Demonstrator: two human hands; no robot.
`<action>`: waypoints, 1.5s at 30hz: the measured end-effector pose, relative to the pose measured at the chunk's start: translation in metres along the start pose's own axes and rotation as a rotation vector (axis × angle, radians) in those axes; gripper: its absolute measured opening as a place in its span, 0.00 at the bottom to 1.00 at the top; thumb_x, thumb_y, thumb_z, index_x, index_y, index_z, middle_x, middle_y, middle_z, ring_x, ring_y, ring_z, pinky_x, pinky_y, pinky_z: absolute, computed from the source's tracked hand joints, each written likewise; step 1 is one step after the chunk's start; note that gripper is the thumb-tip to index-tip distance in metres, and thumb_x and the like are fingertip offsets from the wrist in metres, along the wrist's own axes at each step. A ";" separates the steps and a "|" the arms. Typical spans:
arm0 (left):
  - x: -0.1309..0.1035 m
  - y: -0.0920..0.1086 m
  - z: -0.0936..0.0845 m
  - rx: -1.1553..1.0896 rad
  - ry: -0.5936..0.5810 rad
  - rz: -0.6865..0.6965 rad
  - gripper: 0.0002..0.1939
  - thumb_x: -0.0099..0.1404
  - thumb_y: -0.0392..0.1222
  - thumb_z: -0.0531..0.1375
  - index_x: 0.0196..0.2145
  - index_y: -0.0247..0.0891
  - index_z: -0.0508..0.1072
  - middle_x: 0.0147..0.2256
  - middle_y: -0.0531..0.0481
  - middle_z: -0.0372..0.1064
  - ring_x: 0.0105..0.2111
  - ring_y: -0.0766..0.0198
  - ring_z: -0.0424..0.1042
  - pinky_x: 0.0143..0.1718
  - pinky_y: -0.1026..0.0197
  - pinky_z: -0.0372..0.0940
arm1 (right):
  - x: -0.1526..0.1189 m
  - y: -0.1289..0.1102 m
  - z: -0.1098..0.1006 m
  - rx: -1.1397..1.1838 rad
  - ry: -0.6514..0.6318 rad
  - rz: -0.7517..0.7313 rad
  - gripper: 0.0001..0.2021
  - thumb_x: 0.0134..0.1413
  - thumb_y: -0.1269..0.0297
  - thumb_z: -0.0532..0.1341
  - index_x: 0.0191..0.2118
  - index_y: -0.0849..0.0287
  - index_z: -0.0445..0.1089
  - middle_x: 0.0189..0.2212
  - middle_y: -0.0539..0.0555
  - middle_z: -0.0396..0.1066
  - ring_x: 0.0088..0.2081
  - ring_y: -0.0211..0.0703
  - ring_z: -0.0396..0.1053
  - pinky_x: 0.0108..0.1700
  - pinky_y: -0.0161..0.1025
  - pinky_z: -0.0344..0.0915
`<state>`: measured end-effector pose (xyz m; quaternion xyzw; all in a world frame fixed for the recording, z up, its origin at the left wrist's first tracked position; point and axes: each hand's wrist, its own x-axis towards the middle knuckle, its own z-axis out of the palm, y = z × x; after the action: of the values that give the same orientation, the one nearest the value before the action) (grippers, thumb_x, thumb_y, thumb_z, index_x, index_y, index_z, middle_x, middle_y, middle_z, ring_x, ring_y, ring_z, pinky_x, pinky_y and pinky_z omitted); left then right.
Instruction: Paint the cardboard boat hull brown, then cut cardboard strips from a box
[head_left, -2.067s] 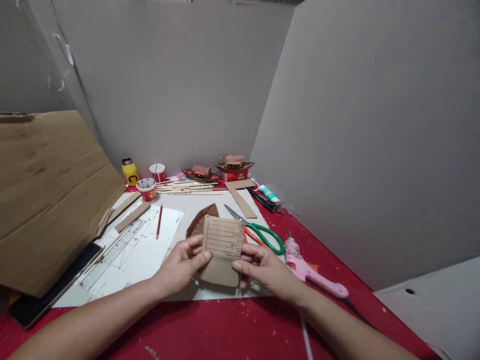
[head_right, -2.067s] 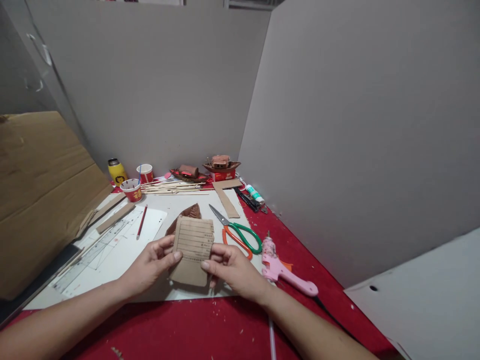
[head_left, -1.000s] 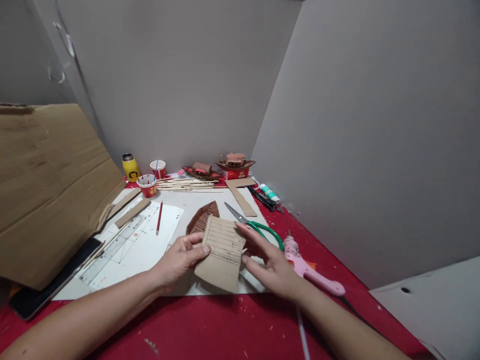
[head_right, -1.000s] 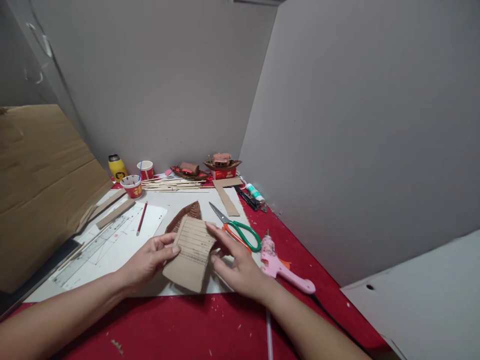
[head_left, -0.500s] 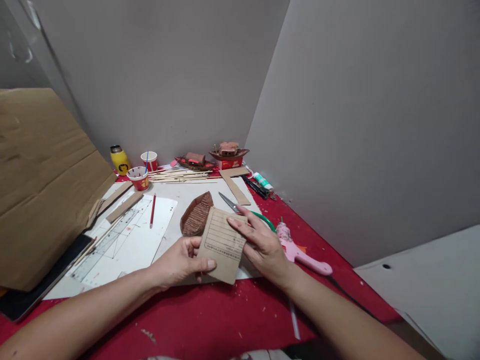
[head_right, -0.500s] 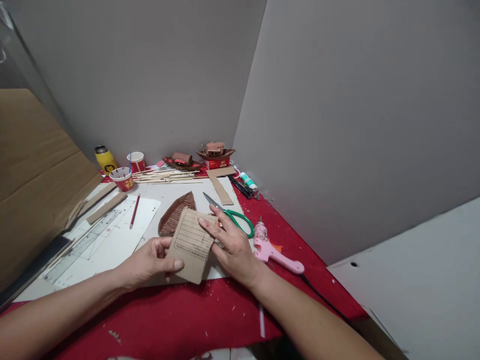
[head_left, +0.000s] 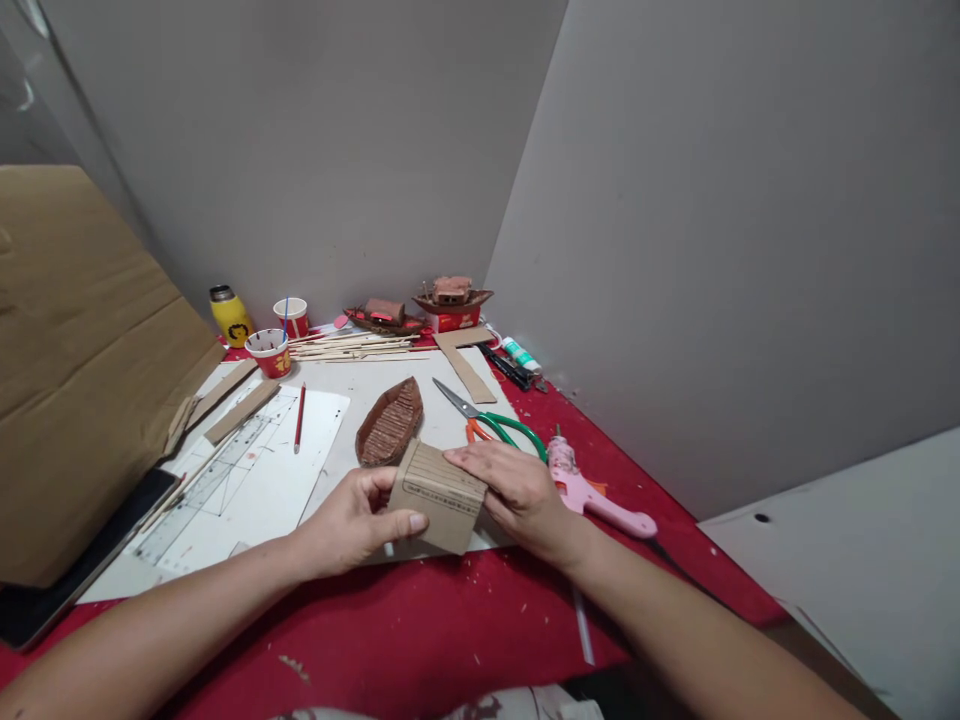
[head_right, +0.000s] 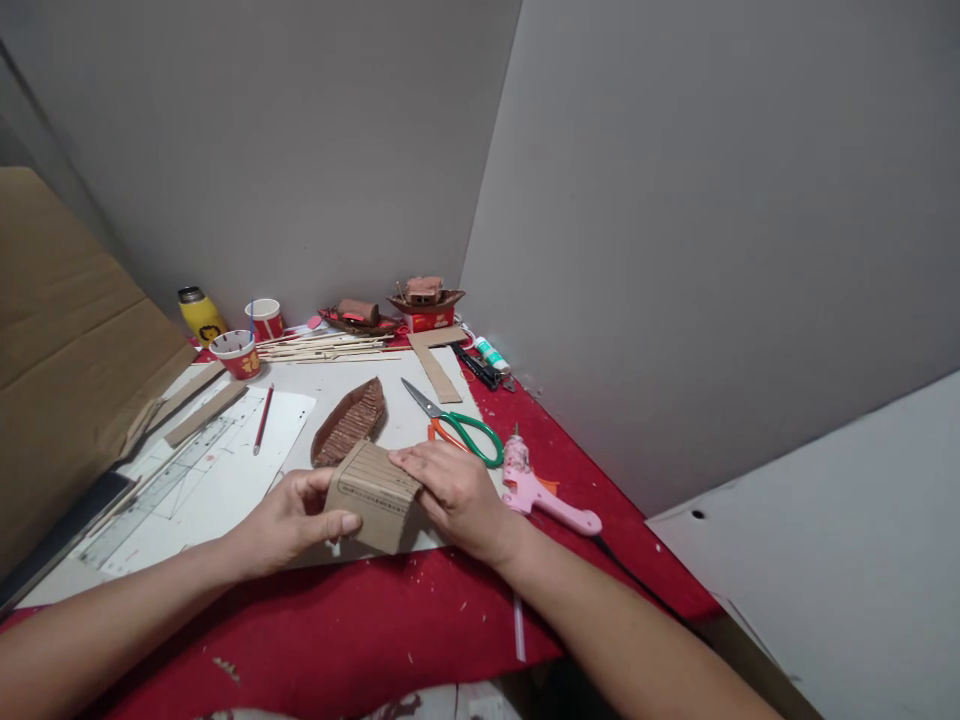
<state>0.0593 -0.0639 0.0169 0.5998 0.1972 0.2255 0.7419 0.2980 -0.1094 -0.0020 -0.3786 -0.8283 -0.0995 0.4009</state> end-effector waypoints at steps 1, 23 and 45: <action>0.000 0.001 0.001 0.012 -0.005 0.010 0.19 0.61 0.44 0.68 0.49 0.37 0.79 0.42 0.45 0.80 0.41 0.60 0.76 0.47 0.58 0.67 | 0.000 -0.001 0.000 0.001 0.000 0.001 0.20 0.63 0.74 0.54 0.59 0.55 0.67 0.40 0.58 0.79 0.41 0.45 0.78 0.43 0.44 0.76; -0.031 0.064 -0.011 0.133 0.330 0.142 0.19 0.58 0.50 0.69 0.43 0.36 0.77 0.37 0.48 0.77 0.34 0.64 0.74 0.38 0.63 0.68 | -0.015 -0.004 0.001 0.173 0.192 0.168 0.31 0.60 0.74 0.61 0.67 0.47 0.58 0.56 0.55 0.71 0.55 0.47 0.72 0.59 0.44 0.70; -0.096 0.072 -0.194 1.432 1.280 0.159 0.27 0.59 0.41 0.57 0.55 0.31 0.71 0.45 0.38 0.79 0.39 0.52 0.79 0.44 0.52 0.72 | -0.006 0.006 0.010 0.034 0.028 0.091 0.14 0.62 0.63 0.59 0.53 0.53 0.71 0.46 0.55 0.79 0.46 0.48 0.79 0.47 0.37 0.77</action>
<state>-0.1357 0.0499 0.0506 0.6853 0.6142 0.3859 -0.0656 0.2983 -0.1040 -0.0140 -0.4075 -0.8063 -0.0724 0.4226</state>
